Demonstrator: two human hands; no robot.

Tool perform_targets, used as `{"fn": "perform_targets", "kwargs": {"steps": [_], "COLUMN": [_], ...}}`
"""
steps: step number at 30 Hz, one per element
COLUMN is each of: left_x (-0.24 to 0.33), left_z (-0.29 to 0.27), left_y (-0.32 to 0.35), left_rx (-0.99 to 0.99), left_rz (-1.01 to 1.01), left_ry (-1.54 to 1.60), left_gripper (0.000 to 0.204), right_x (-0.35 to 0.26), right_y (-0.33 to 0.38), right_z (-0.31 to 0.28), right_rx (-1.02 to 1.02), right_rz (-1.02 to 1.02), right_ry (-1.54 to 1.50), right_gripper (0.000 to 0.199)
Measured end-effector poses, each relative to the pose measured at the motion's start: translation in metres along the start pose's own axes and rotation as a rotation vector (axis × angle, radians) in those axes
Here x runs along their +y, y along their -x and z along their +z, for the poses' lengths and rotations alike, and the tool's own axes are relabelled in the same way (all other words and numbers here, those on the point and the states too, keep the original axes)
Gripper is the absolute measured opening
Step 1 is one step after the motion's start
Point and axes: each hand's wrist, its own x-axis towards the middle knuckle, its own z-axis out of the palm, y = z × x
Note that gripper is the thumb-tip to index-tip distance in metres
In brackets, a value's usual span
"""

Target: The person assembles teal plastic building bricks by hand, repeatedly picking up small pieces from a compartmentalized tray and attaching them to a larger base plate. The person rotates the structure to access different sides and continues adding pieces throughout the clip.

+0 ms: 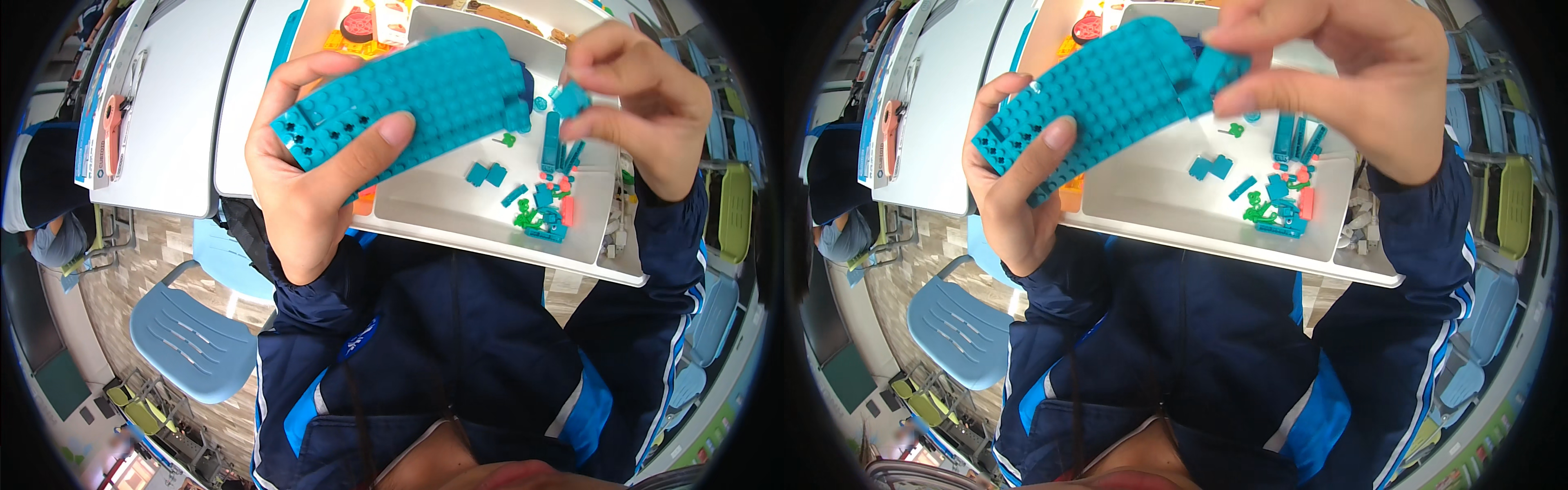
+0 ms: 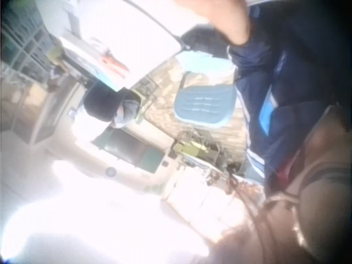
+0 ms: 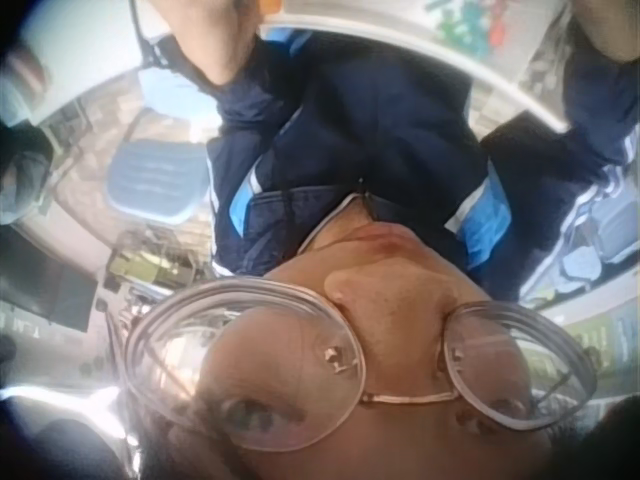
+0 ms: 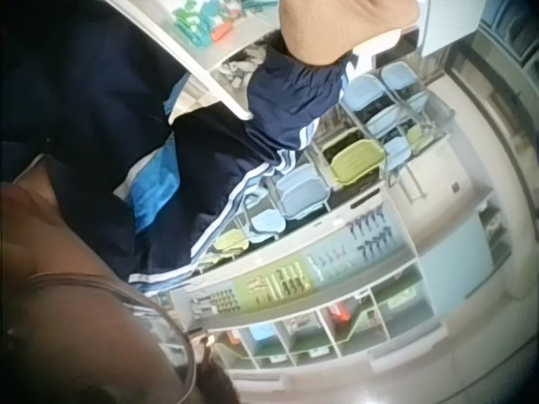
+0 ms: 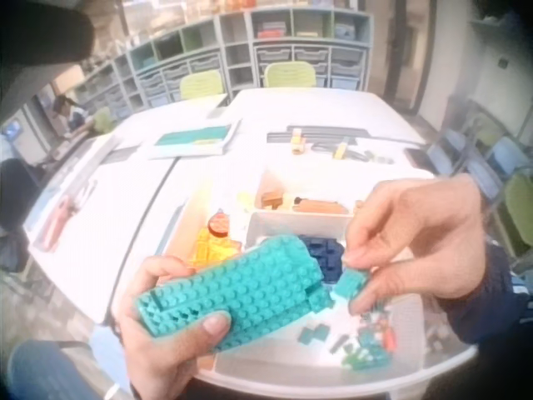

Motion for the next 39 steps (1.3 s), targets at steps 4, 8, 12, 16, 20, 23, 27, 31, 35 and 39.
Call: {"fn": "perform_targets", "kwargs": {"steps": [4, 8, 12, 16, 20, 23, 27, 31, 35, 39], "left_x": [0.000, 0.000, 0.004, 0.003, 0.003, 0.003, 0.000, 0.003, 0.003, 0.000], "left_z": [0.002, 0.001, 0.009, 0.007, 0.006, 0.006, 0.003, 0.000, -0.001, -0.002], "left_y": [0.000, 0.001, 0.003, 0.004, 0.004, 0.005, 0.002, 0.001, -0.002, -0.003], "left_rx": [-0.094, -0.104, -0.052, -0.054, -0.067, -0.083, -0.108, -0.093, -0.060, -0.046], "left_rz": [-0.036, -0.031, -0.030, -0.026, -0.015, -0.011, 0.016, -0.086, -0.114, -0.078], "left_ry": [-0.081, -0.116, -0.210, -0.245, -0.254, -0.266, -0.177, -0.038, 0.064, 0.069], "left_gripper": [0.044, 0.044, 0.045, 0.046, 0.047, 0.047, 0.045, 0.045, 0.046, 0.045], "right_x": [0.006, 0.004, 0.018, 0.016, 0.019, 0.026, 0.016, 0.010, 0.026, 0.012], "right_y": [-0.003, -0.010, -0.007, -0.003, -0.002, 0.003, -0.002, -0.014, -0.001, -0.004], "right_z": [0.004, 0.018, 0.023, 0.024, 0.023, 0.020, 0.021, 0.015, 0.023, 0.029], "right_rx": [0.084, 0.116, 0.128, 0.055, 0.034, -0.005, 0.058, -0.021, 0.072, -0.237], "right_rz": [0.143, 0.220, 0.189, 0.396, 0.445, 0.370, 0.473, 0.460, 0.259, 0.604], "right_ry": [0.007, -0.068, -0.133, -0.309, -0.378, -0.374, -0.626, -0.836, -0.731, -0.461], "right_gripper": [0.024, 0.020, 0.021, 0.019, 0.018, 0.025, 0.032, 0.050, 0.037, 0.041]}}
